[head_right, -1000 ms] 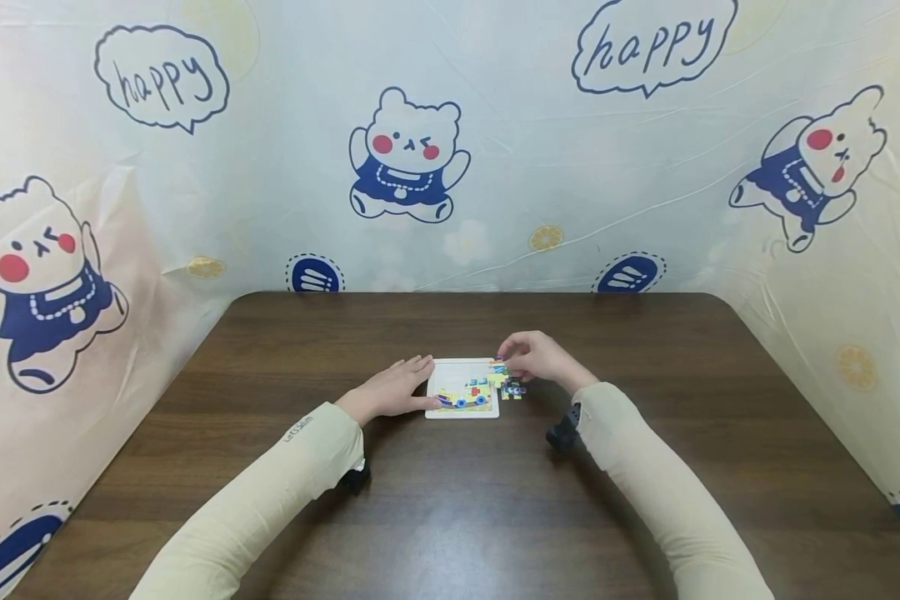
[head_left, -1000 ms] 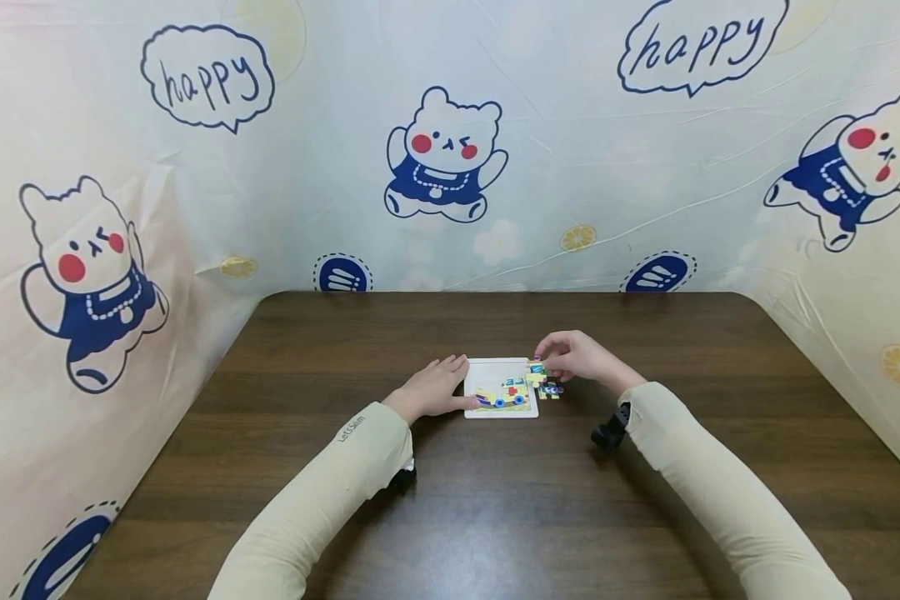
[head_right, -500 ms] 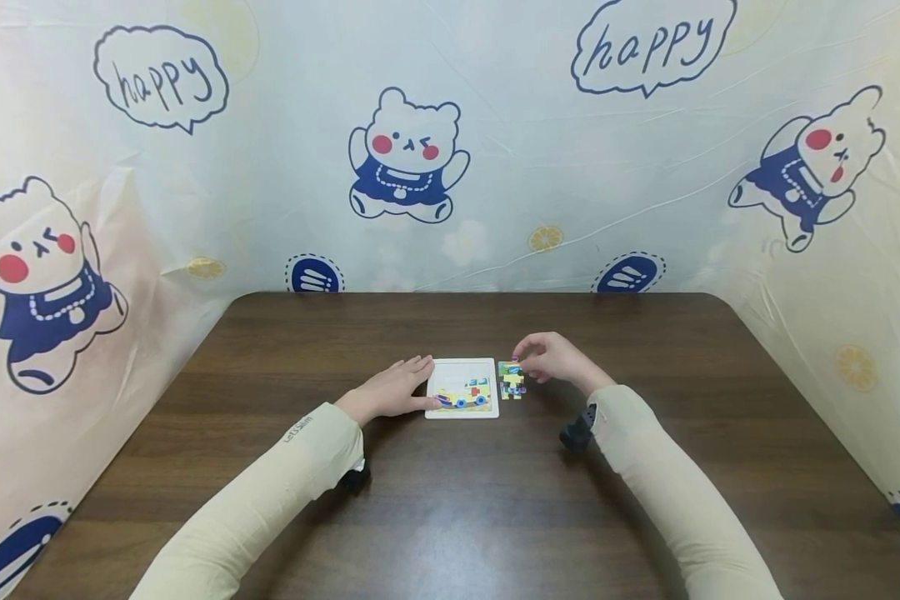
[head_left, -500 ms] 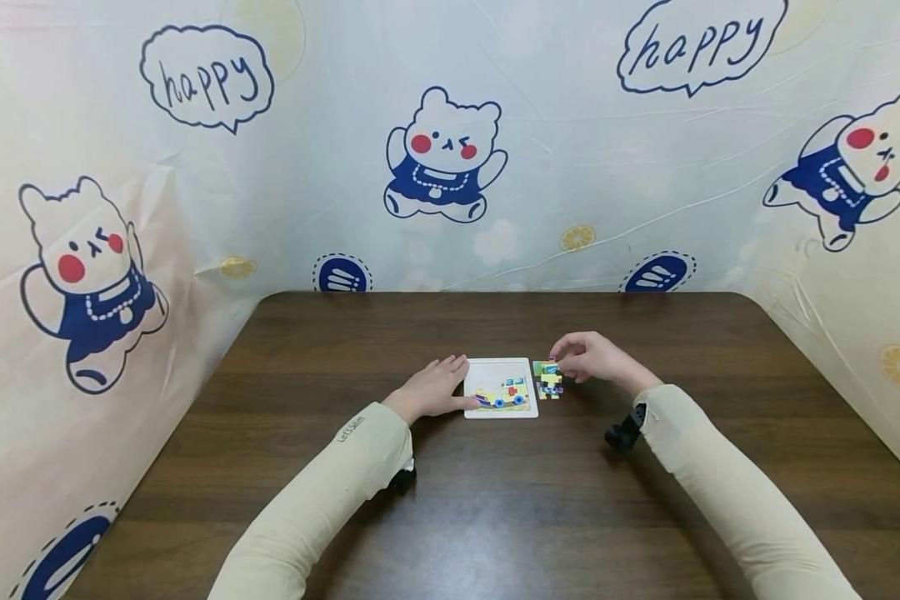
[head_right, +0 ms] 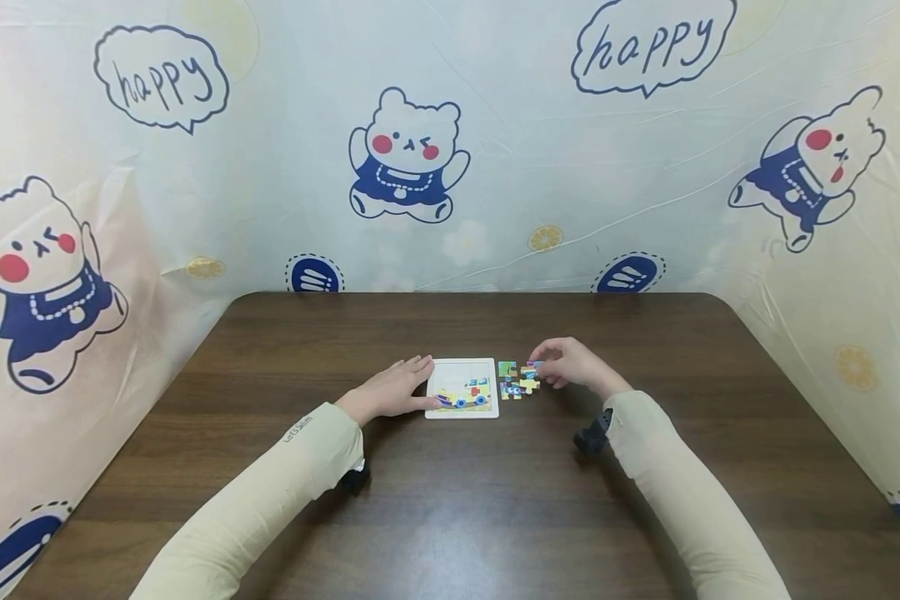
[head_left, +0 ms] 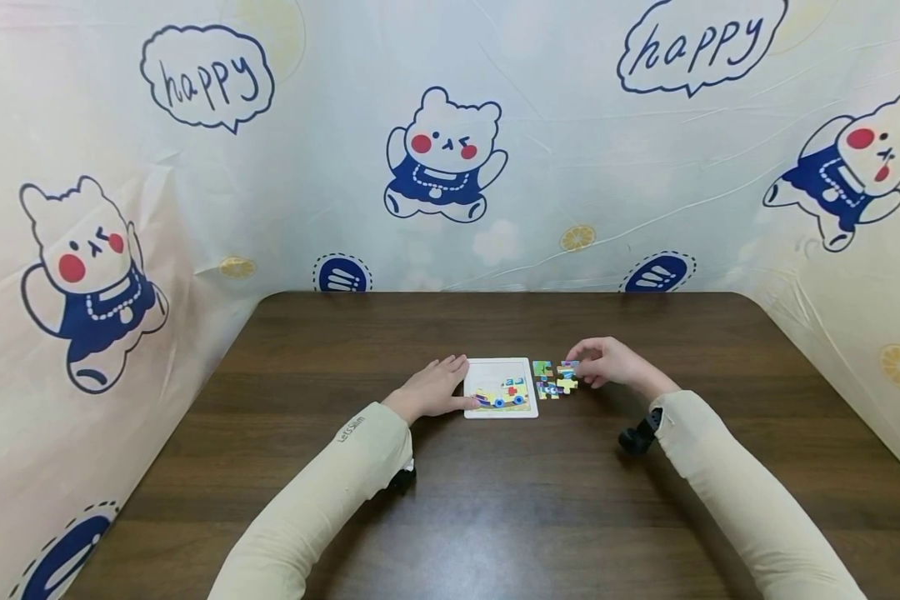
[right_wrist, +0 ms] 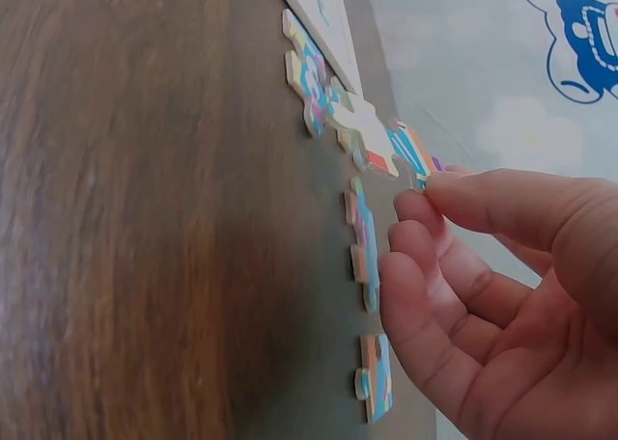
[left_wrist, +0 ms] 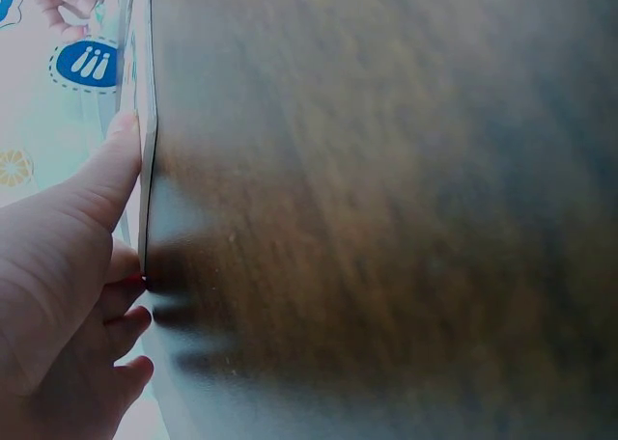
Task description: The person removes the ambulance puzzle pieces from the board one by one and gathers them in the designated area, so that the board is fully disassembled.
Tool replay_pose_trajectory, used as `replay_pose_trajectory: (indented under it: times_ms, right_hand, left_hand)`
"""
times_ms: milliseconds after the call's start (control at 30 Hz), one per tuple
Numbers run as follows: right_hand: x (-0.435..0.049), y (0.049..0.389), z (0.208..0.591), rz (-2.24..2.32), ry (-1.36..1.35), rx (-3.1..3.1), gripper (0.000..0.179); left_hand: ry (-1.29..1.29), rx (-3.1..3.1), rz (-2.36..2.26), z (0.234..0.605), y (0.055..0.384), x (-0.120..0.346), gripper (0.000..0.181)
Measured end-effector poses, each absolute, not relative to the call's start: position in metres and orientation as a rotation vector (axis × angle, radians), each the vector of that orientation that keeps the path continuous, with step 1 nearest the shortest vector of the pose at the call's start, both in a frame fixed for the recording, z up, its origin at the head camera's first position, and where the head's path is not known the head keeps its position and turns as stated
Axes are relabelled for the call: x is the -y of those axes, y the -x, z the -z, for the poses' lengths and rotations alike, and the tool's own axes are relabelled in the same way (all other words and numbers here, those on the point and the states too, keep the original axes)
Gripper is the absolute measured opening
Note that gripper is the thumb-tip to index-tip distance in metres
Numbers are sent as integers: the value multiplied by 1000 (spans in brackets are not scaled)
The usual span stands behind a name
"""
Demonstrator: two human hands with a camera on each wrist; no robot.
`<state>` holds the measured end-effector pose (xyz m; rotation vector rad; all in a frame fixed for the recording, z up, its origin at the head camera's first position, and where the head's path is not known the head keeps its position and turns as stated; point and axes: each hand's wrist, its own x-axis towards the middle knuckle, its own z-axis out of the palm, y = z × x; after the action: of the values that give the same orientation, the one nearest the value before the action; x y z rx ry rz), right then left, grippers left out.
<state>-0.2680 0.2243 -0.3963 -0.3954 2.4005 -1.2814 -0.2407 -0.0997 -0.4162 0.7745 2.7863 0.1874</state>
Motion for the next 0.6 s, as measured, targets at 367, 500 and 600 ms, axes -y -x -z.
replay_pose_trajectory:
  times_ms: [367,500,600]
  right_hand:
    - [-234,268,402,1237,398,-2391,23]
    - [-236,269,404,1206,381,-2390,21]
    - [-237,269,405,1178,383,-2388,19]
  left_hand:
    - [-768,-2786,-179,415,241,100,83]
    - [-776,-2784,-179,415,241,100,82]
    - [-778,-2781,-181,415,241,100,82]
